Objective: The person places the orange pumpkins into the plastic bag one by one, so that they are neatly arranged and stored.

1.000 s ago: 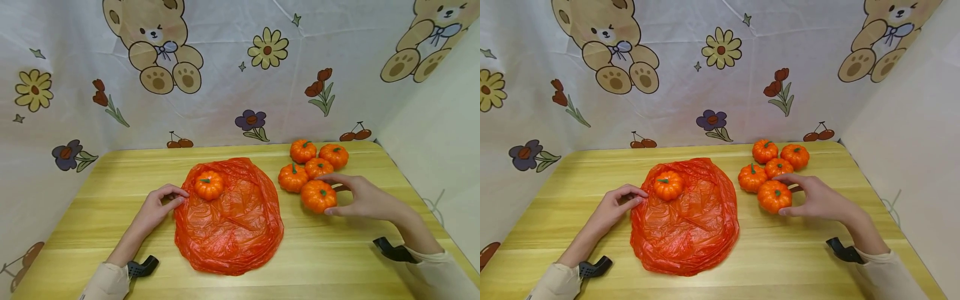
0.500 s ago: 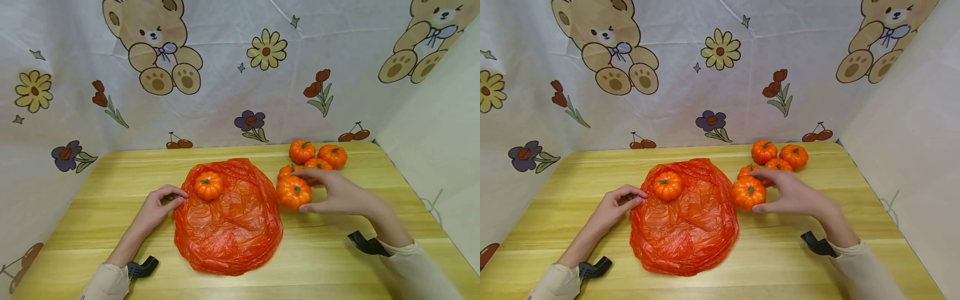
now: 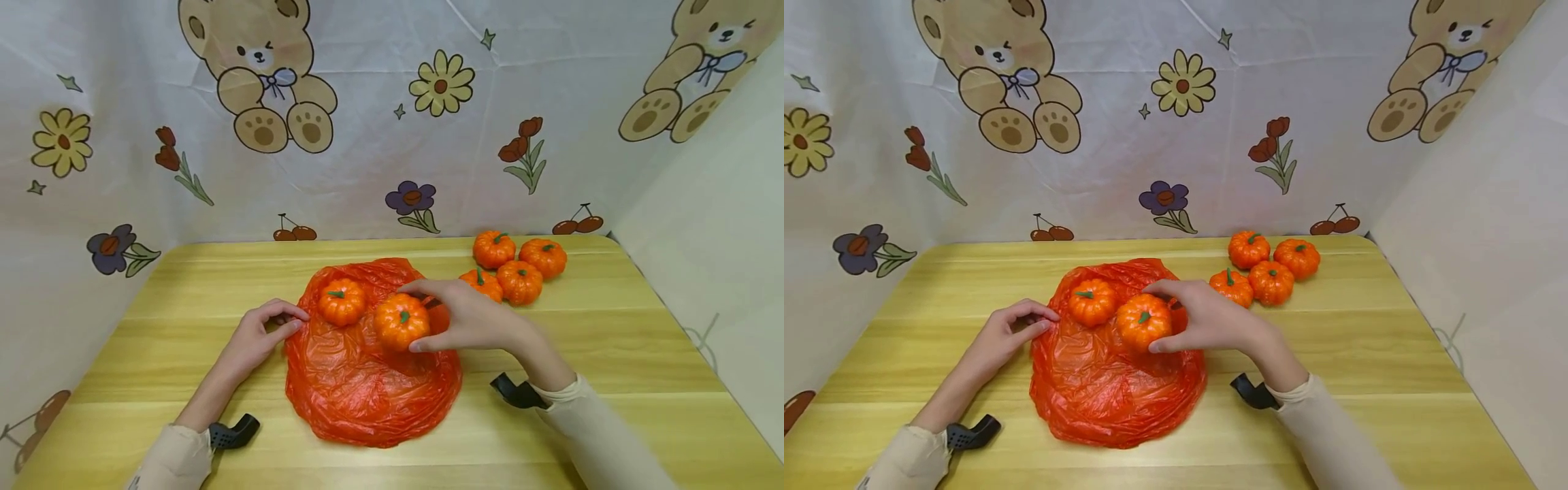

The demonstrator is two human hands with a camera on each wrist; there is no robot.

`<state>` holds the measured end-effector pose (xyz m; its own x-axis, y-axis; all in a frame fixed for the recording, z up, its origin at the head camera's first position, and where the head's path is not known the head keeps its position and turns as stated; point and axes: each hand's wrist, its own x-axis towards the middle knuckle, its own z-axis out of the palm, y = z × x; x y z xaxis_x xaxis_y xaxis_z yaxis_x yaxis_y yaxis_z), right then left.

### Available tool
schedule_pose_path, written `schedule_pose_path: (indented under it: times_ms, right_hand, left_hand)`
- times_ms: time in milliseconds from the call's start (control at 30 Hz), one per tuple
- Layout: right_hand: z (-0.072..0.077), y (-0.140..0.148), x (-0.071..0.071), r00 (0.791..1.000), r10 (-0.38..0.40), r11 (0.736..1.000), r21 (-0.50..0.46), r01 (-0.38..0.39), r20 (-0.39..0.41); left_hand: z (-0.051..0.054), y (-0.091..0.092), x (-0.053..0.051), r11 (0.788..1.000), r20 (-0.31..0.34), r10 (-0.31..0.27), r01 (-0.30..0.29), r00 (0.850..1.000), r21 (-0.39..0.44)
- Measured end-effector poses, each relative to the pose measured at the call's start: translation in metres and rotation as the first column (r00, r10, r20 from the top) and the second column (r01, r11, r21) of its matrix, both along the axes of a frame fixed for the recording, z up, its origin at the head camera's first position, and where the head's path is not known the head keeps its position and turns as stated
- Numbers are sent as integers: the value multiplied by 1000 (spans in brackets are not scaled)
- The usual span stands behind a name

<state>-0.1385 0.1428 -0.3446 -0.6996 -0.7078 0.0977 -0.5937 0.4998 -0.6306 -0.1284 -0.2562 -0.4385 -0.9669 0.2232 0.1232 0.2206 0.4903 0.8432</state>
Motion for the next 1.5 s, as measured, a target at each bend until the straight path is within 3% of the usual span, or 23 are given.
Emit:
schedule_pose_path:
  times_ms: [467, 733, 1067, 1500]
  right_hand:
    - [6, -77, -4, 998, 55, 998, -23, -55, -4]
    - [6, -104, -6, 997, 74, 996, -55, -74, -2]
    - [-4, -116, 0, 997, 64, 997, 37, -63, -32]
    - [-21, -131, 7, 984, 117, 980, 177, -92, -133]
  left_hand:
    - [-1, -1, 0, 1000, -16, -13, 13, 1000, 2]
    - [1, 3, 0, 1000, -19, 8, -9, 1000, -13]
    - [1, 0, 0, 1000, -8, 9, -9, 1000, -9]
    - [0, -1, -1, 1000, 0, -15, 15, 1000, 15]
